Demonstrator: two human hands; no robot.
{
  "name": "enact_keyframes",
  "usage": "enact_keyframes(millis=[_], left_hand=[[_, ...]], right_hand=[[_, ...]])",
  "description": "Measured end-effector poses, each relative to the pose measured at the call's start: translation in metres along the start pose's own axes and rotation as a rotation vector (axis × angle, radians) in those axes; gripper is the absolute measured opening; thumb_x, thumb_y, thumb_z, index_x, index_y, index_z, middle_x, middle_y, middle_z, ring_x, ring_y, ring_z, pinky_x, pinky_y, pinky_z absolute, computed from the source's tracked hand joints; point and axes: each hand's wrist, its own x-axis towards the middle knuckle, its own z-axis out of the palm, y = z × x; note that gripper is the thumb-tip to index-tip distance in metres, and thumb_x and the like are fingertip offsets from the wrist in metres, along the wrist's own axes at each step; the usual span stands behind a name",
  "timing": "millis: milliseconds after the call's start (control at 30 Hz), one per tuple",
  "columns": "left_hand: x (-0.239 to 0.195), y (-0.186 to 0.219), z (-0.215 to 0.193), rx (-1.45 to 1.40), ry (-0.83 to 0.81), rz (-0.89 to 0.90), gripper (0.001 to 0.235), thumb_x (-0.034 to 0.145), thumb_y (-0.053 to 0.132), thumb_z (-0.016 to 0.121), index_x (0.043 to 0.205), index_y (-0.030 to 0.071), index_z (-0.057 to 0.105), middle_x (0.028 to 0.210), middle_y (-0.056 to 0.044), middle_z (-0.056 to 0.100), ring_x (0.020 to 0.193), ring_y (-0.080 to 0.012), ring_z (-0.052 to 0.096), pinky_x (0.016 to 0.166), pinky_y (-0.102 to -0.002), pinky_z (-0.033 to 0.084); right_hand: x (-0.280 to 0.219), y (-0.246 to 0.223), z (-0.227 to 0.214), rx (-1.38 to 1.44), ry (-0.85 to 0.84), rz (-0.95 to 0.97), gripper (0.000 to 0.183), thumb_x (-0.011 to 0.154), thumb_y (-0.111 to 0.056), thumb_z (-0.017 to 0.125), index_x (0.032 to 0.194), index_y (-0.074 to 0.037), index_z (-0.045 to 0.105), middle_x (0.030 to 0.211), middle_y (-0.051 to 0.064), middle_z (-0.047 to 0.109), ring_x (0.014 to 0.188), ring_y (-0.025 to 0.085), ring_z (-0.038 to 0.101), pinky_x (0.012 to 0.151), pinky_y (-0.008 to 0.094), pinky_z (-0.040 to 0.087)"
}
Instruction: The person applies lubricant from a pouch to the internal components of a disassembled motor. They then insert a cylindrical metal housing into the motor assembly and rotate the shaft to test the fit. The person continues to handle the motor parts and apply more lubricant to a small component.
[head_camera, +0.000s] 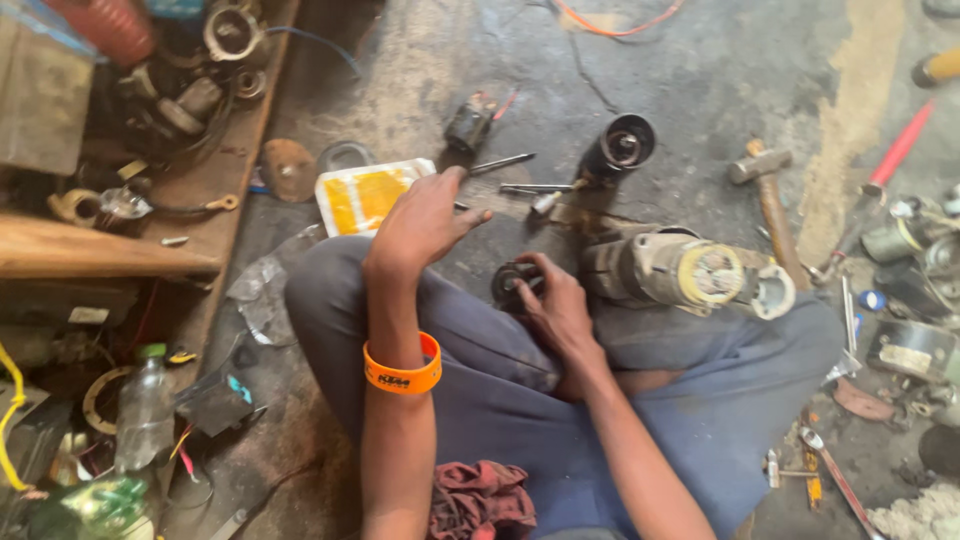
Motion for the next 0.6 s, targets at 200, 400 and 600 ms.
enact_keyframes(millis=[200, 400, 600], left_hand=[[0.010, 0.019, 0.015, -0.021, -0.141, 0.143, 0.052, 0.087, 0.039, 0.076, 0.121, 0.002, 0.064, 0.113, -0.021, 0.071, 0.104, -0.0383, 0.066, 0.090, -0.048, 0.051], [0.010, 0.053, 0.023, -0.243, -0.546, 0.428, 0.035, 0.083, 0.025, 0.074, 0.109, 0.003, 0.072, 0.100, -0.015, 0.077, 0.090, -0.0247, 0.074, 0.080, -0.037, 0.058], [0.002, 0.091, 0.068, -0.251, -0.736, 0.427, 0.032, 0.075, 0.020, 0.079, 0.101, 0.002, 0.073, 0.090, -0.015, 0.077, 0.081, -0.0261, 0.076, 0.073, -0.037, 0.060]], right_hand=[[-0.018, -0.025, -0.032, 0.184, -0.029, 0.072, 0.032, 0.092, -0.016, 0.071, 0.123, -0.010, 0.066, 0.096, 0.007, 0.075, 0.078, 0.016, 0.071, 0.069, 0.032, 0.057], [-0.052, -0.026, -0.072, 0.561, 0.005, -0.001, 0.030, 0.095, -0.008, 0.070, 0.123, 0.001, 0.065, 0.106, 0.006, 0.072, 0.096, 0.012, 0.068, 0.081, 0.026, 0.057], [-0.102, -0.024, -0.078, 0.323, 0.148, 0.005, 0.047, 0.083, -0.008, 0.078, 0.126, 0.001, 0.062, 0.125, 0.009, 0.064, 0.101, 0.017, 0.070, 0.080, 0.028, 0.061]])
